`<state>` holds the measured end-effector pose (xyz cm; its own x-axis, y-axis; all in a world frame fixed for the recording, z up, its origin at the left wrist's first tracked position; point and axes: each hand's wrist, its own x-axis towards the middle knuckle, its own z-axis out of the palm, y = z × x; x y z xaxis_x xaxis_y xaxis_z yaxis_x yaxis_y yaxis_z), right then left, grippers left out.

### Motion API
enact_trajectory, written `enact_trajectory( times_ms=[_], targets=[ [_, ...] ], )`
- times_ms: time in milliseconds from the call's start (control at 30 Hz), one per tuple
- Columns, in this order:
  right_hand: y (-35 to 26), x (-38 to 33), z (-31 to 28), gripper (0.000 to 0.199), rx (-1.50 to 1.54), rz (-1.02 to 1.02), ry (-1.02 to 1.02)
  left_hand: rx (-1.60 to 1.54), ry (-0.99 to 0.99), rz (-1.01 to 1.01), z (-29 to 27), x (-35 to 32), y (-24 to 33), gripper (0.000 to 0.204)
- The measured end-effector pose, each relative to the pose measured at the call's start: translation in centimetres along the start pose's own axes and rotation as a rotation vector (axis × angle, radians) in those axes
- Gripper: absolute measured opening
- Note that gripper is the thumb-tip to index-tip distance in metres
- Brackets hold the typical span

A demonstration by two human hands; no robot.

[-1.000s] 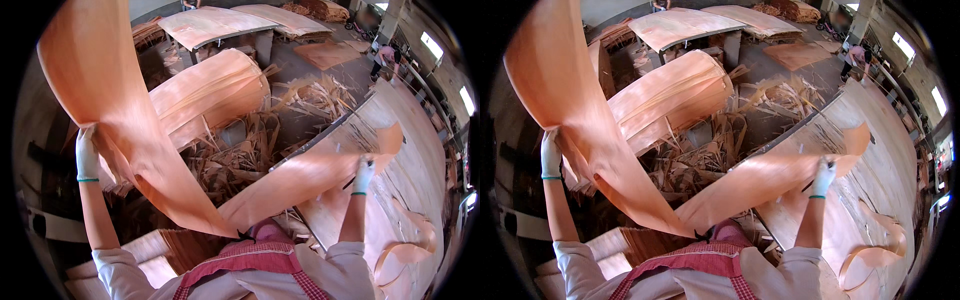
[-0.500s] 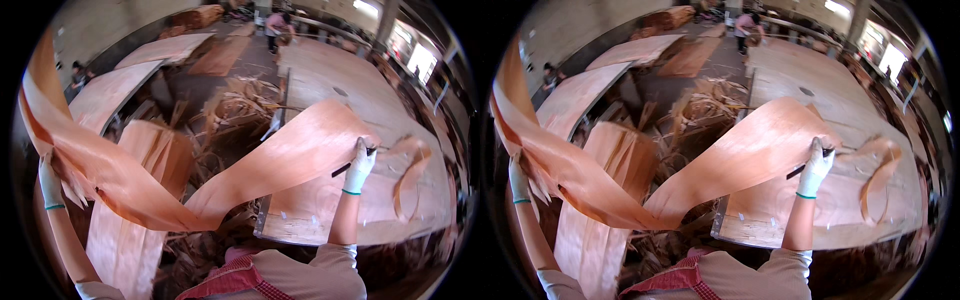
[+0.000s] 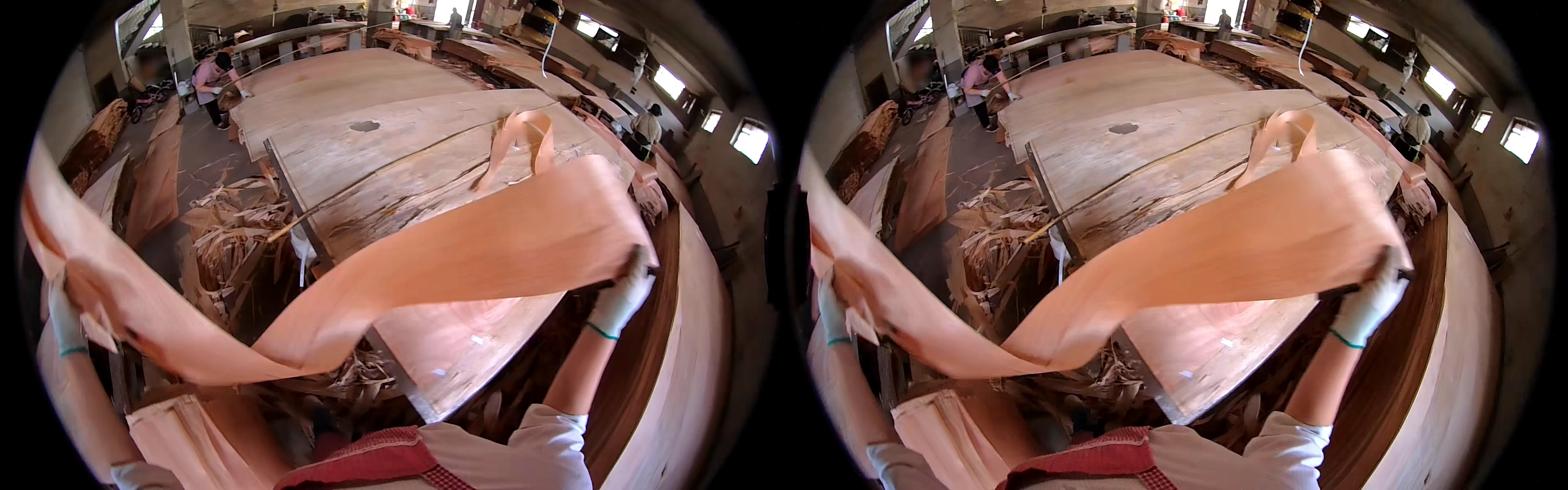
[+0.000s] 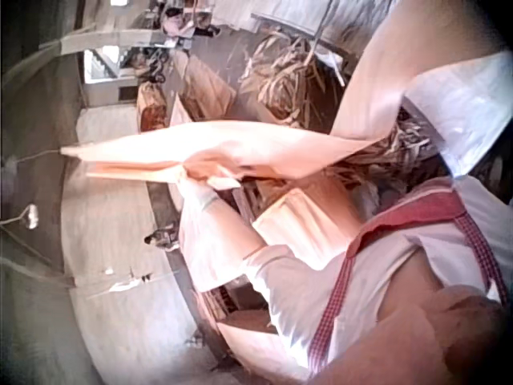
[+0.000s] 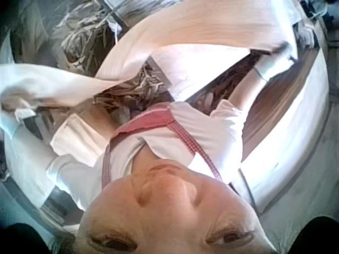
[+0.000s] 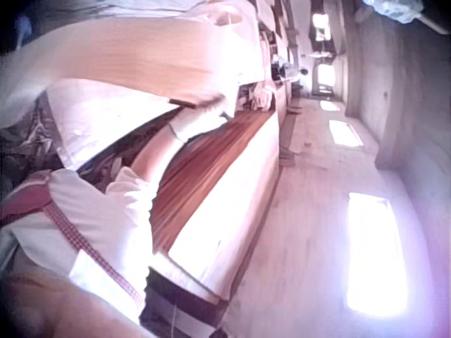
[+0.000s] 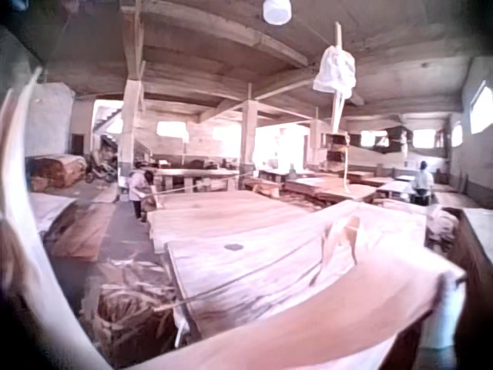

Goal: The person applies thin strips of wood veneer to a large wooden board using a utility knife. They smooth the veneer onto the surface, cut the strips to fit the edges, and peel back sections to adjust the placement. The process involves repeated cutting and smoothing of the veneer material.

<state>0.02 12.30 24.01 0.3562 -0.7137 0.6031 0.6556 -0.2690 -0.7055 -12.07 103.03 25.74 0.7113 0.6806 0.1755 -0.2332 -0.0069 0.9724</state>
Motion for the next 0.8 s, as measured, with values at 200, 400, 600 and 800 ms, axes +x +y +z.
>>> enact_trajectory(
  times_ms=[200, 400, 600, 800],
  targets=[
    [-10.2, -6.1, 8.5, 0.027, -0.180, -0.168, 0.256, 0.220, -0.139, 0.318, -3.4, 19.7, -3.9, 0.033],
    [-10.3, -6.4, 16.1, 0.025, -0.681, -0.591, 0.130, -0.104, -0.098, 0.135, 1.0, 34.1, -10.1, 0.031],
    [-7.6, -12.1, 31.2, 0.020, -0.434, -0.348, 0.257, -0.134, -0.125, 0.071, 4.4, 46.4, -16.7, 0.036],
    [3.3, -15.5, 43.1, 0.019, -0.488, -0.448, 0.193, -0.032, -0.261, 0.006, 4.3, 60.1, -19.2, 0.041]
  ],
)
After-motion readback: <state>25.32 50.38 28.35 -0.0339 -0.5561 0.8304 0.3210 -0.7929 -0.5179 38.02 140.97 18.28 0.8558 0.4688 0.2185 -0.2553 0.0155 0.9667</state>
